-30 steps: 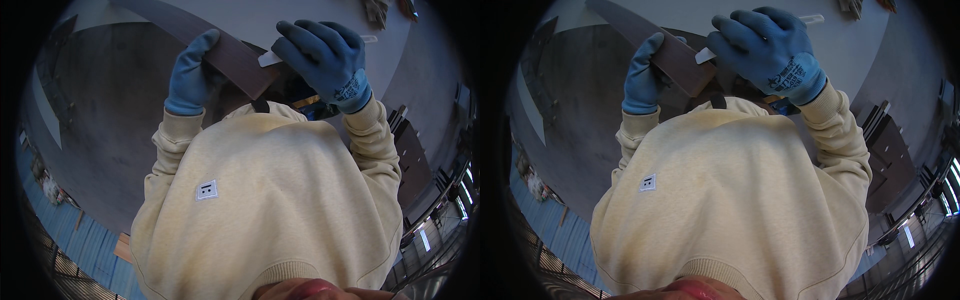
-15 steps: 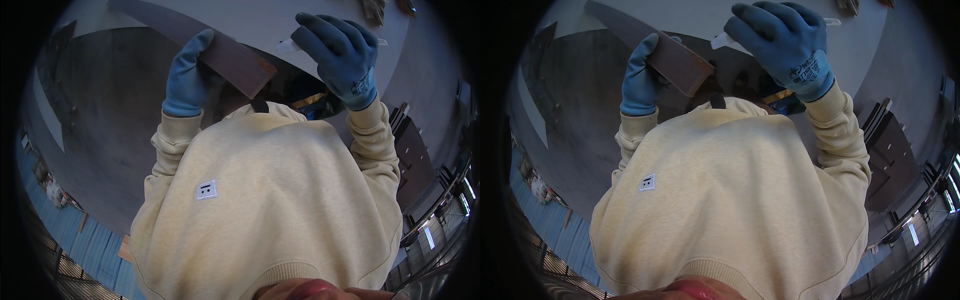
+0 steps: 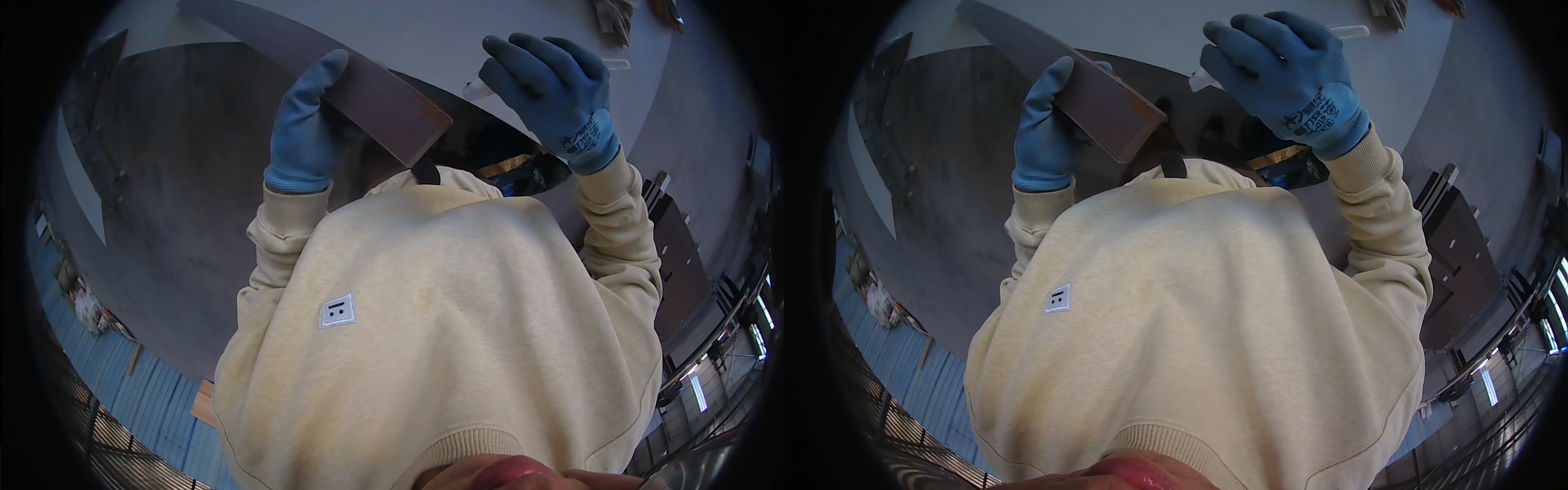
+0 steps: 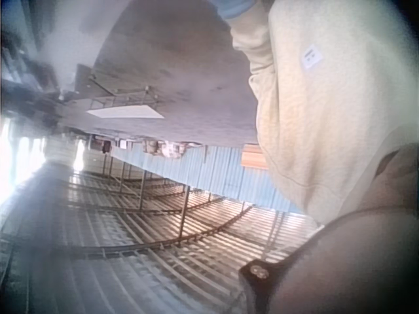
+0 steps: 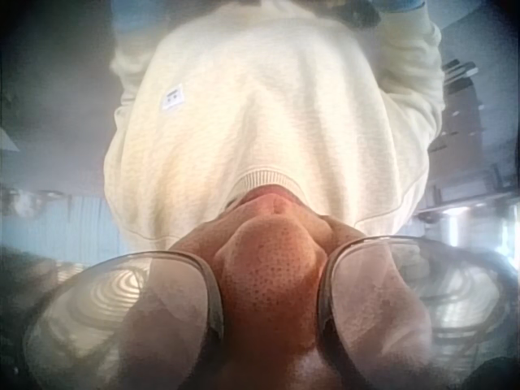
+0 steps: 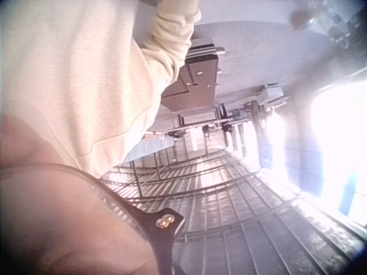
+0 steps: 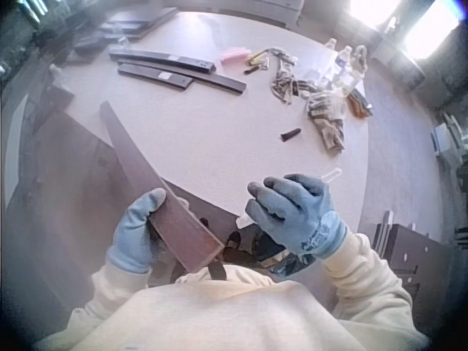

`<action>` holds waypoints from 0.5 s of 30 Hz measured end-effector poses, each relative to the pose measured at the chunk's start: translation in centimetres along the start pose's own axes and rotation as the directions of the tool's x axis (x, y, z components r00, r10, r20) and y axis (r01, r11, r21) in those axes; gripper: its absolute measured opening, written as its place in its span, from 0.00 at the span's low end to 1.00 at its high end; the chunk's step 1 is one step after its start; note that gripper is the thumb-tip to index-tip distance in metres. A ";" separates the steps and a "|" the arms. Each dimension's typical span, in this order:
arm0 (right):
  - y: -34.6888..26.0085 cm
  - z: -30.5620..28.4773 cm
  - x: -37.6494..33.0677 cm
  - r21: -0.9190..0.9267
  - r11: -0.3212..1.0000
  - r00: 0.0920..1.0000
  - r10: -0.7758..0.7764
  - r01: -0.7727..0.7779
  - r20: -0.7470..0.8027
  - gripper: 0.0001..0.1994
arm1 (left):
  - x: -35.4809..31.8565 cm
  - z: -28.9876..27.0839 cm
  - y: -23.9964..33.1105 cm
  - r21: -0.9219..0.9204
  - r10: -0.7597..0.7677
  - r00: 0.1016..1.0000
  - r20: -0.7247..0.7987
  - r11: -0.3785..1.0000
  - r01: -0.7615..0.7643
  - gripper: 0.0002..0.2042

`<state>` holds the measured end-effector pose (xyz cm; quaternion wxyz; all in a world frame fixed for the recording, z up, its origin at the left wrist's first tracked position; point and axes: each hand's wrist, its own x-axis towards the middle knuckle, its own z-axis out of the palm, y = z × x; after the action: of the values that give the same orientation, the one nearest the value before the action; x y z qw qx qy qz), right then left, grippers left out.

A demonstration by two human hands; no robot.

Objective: The person applies adhesive edge banding to the edges of wooden planks using a small white plastic tool. They smooth the banding along the edges, handle a bag of small round objects, and use a small reddish-brown tool on the wood surface.

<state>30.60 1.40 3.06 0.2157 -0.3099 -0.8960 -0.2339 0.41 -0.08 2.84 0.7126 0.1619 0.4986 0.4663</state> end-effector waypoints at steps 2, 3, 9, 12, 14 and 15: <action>0.5 0.1 -0.7 -0.017 1.000 1.000 0.015 -0.015 0.008 0.17 | -0.1 0.4 -0.3 -0.105 0.040 0.998 -0.041 0.993 -0.044 0.22; 0.7 0.2 -0.8 -0.019 1.000 1.000 0.016 -0.016 0.004 0.17 | -0.1 0.4 -0.4 -0.028 0.034 0.995 -0.092 0.999 -0.036 0.22; 1.0 -0.7 0.2 0.098 0.993 0.992 0.074 -0.064 -0.103 0.17 | -0.1 -1.0 0.5 0.060 0.011 0.999 0.033 0.998 -0.013 0.22; 0.7 -0.9 1.1 0.162 0.985 0.982 0.084 -0.056 -0.170 0.17 | 0.4 -0.9 0.1 0.030 -0.023 1.000 0.019 0.999 0.022 0.22; 0.3 -0.6 1.6 0.141 0.990 0.971 0.056 -0.023 -0.234 0.17 | 0.7 -0.7 -0.2 0.004 0.000 1.000 0.011 1.000 0.000 0.21; 0.2 -0.2 1.8 0.169 0.986 0.964 0.051 -0.006 -0.260 0.18 | 0.8 -0.5 -0.3 0.026 -0.015 1.000 0.012 1.000 0.015 0.21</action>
<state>29.50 2.20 4.20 0.3615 -0.2698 -0.8712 -0.1939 0.14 0.35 1.97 0.7168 0.1701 0.5015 0.4536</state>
